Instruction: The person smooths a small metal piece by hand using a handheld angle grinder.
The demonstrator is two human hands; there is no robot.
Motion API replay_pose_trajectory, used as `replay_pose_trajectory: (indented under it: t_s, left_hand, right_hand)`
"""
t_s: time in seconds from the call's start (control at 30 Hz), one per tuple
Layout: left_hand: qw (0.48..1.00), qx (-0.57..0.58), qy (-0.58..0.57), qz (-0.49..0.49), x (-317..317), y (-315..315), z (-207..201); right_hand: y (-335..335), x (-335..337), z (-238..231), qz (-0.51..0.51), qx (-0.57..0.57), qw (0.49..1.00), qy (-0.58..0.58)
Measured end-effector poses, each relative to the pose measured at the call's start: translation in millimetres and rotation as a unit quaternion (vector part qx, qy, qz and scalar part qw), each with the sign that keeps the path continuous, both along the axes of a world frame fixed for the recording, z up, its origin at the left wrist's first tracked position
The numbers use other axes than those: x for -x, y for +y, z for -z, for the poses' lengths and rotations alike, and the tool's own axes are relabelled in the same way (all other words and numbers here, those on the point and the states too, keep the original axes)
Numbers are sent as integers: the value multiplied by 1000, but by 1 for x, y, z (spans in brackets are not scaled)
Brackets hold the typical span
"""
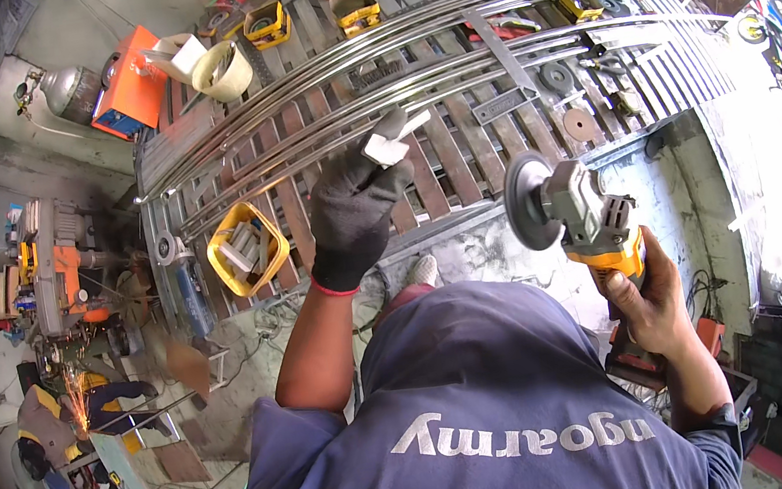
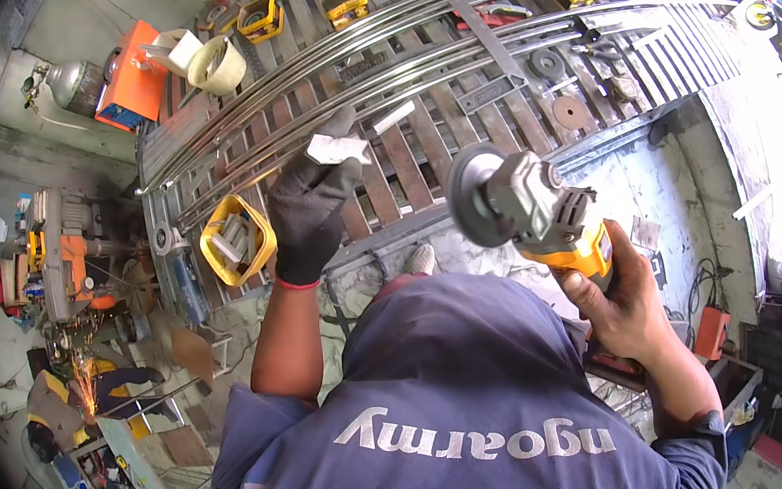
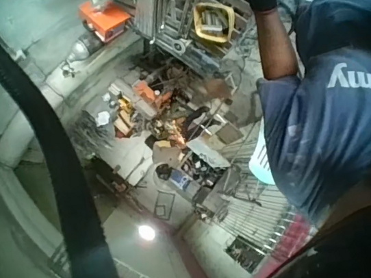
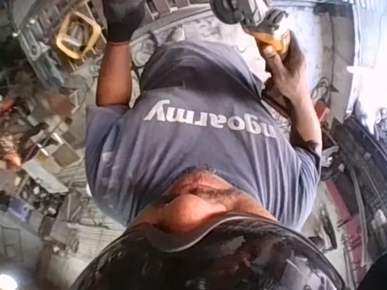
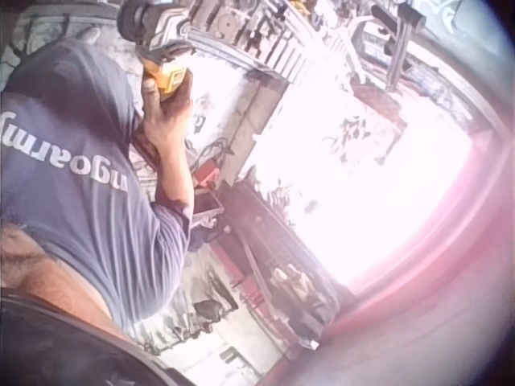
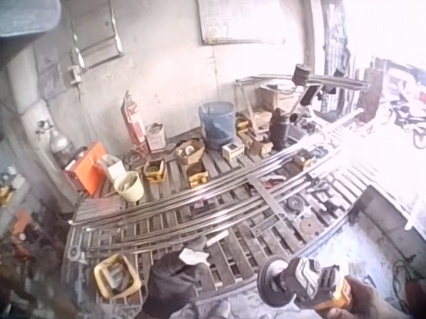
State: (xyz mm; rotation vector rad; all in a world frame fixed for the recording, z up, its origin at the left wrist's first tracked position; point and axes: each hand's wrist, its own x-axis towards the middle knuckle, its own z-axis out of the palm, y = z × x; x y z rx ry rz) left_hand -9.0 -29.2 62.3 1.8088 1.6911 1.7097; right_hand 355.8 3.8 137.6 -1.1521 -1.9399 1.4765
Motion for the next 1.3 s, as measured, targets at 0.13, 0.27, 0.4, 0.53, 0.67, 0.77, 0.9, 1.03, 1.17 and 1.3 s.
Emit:
replay_pose_trajectory:
  t_s: [0.13, 0.27, 0.4, 0.53, 0.67, 0.77, 0.9, 1.03, 1.17, 1.3]
  left_hand:
    - [939, 173, -290, 66, 1, -4, 5]
    - [843, 60, -444, 299, -10, 4, -11]
    - [784, 16, -499, 369, -14, 9, -21]
    - [875, 59, -378, 298, -1, 16, -1]
    - [860, 95, -409, 289, -6, 22, 3]
    - [847, 150, -435, 267, -4, 23, 25]
    - [894, 213, -339, 202, 5, 31, 109]
    - [923, 264, -238, 148, -2, 39, 186]
    - [904, 265, -303, 142, -23, 39, 226]
    - [936, 198, -244, 159, -25, 40, 278]
  right_hand:
    - [-1, -13, 11, 71, 16, 997, 7]
    - [-2, -14, 10, 116, -20, 992, 41]
    - [-2, -20, 14, 131, -39, 989, 52]
    - [-6, -26, 13, 116, 6, 992, 42]
    - [-11, -25, 22, 158, -12, 985, 66]
    - [-14, -27, 21, 169, 1, 984, 53]
    - [-13, -25, 25, 169, 30, 984, 48]
    - [-10, -18, 36, 137, -29, 989, -58]
    - [-10, -2, 48, 103, -82, 978, -162]
    - [-9, 13, 61, 53, -68, 970, -227]
